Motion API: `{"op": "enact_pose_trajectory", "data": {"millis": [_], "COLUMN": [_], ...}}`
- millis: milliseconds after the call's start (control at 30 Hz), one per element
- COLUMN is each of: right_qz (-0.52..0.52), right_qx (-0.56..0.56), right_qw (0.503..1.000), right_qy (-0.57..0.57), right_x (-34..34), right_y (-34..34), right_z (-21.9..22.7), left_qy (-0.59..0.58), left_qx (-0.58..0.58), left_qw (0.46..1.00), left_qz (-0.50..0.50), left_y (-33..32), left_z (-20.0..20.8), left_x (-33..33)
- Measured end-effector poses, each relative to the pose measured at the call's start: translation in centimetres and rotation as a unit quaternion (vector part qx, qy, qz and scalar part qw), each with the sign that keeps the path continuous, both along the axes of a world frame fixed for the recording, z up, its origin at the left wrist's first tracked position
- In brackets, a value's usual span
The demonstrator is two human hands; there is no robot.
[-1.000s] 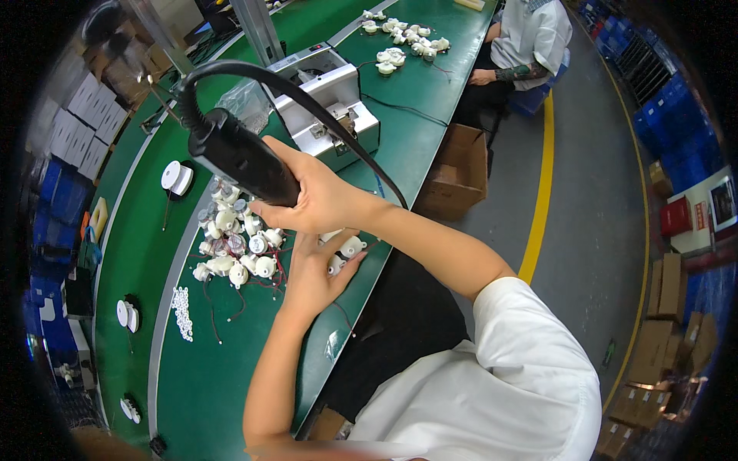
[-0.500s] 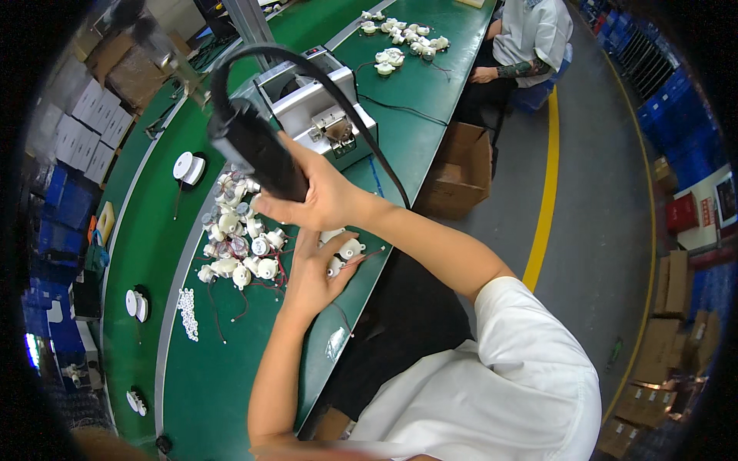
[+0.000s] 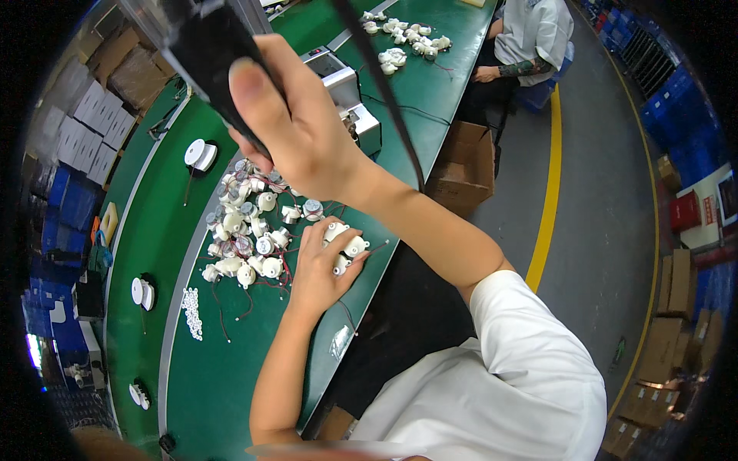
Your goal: The person assembles components of light fixtures or electronic bulb housings by securing screws into circuit components, wires, and plastic covers using an electric screwdriver.
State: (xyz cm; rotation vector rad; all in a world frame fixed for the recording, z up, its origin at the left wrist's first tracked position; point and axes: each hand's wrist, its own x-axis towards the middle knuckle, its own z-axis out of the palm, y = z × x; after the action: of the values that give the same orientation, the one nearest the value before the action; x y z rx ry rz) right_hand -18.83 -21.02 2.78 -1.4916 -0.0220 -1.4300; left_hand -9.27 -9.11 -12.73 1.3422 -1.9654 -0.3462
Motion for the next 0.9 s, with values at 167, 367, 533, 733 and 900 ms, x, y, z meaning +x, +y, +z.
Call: {"op": "enact_pose_trajectory", "data": {"millis": [167,367,533,733,900], "right_qz": [0.014,-0.049,0.009,-0.030,0.074], "right_qx": [0.018,0.043,0.061,0.123,0.108], "right_qw": [1.000,0.990,0.989,0.975,0.988], "right_qy": [0.016,0.126,0.135,0.181,0.082], "right_x": [-0.2,-0.4,-1.0,-0.6,-0.7], "right_y": [0.5,0.6,0.1,0.6,0.1], "right_z": [-2.6,-2.4,-2.8,-1.6,-3.8], "left_qy": [0.016,0.015,0.018,0.015,0.005], "left_qx": [-0.010,-0.010,-0.013,-0.014,-0.012], "left_qw": [1.000,1.000,1.000,1.000,1.000], "left_qz": [-0.005,-0.004,-0.005,-0.005,-0.006], "left_y": [-0.2,-0.2,-0.1,-0.1,-0.2], "left_z": [0.0,-0.3,-0.5,-0.3,-0.2], "left_x": [-0.1,0.1,0.1,0.0,0.0]}}
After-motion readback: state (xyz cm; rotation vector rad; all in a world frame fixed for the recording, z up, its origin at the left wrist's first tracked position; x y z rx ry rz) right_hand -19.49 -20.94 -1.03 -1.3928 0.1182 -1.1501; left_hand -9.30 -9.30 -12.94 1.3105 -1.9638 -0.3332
